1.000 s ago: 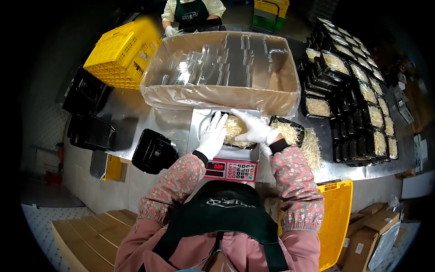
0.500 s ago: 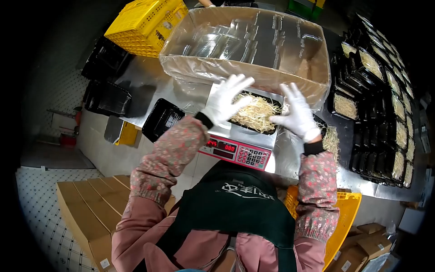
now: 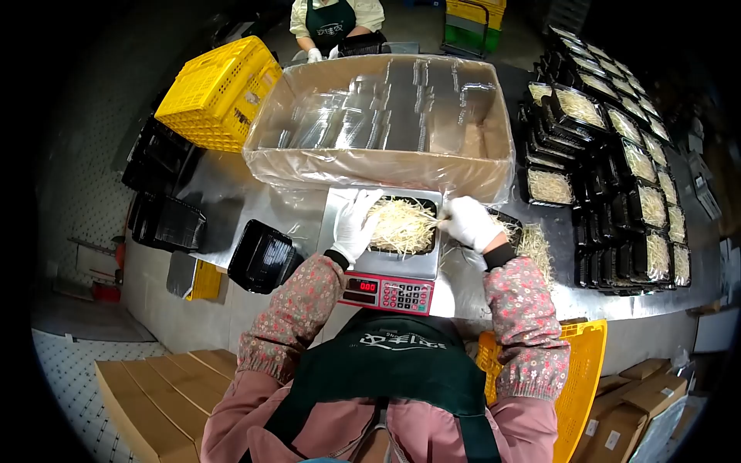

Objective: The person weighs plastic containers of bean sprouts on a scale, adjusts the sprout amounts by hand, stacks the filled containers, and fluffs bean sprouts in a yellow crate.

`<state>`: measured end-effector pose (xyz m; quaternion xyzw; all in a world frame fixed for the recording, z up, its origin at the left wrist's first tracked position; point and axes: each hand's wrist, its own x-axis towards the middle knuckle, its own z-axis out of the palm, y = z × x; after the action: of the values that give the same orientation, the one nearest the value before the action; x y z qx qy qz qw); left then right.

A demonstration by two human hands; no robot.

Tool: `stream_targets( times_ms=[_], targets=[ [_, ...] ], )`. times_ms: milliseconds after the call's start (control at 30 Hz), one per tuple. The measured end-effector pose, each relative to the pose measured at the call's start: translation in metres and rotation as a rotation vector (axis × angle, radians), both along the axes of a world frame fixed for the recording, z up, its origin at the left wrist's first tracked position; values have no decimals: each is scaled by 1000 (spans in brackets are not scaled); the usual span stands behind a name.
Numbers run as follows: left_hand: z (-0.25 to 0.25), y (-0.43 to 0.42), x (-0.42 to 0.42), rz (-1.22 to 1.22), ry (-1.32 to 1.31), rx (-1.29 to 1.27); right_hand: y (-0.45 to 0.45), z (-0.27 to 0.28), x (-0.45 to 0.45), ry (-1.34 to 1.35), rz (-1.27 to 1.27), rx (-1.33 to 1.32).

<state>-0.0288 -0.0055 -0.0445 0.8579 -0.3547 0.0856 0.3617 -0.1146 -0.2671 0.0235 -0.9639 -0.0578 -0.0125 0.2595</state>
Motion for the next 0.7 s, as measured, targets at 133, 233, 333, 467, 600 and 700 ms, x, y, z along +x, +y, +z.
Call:
stream_targets(
  times_ms=[133, 233, 333, 467, 600, 700],
  targets=[
    [-9, 4, 7, -130, 450, -497, -23, 46, -5, 61, -45, 295],
    [-15, 7, 11, -229, 679, -766, -5, 89, -8, 61, -87, 423],
    [-19, 8, 15, -225, 786, -1017, 24, 82, 2, -103, 21, 481],
    [-4, 11, 10, -127, 785, -1049, 60, 14, 22, -317, 122, 139],
    [-11, 23, 10, -95, 672, -755, 52, -6, 15, -202, 103, -7],
    [-19, 26, 1, -142, 436, -505, 40, 14, 5, -172, 44, 93]
  ],
)
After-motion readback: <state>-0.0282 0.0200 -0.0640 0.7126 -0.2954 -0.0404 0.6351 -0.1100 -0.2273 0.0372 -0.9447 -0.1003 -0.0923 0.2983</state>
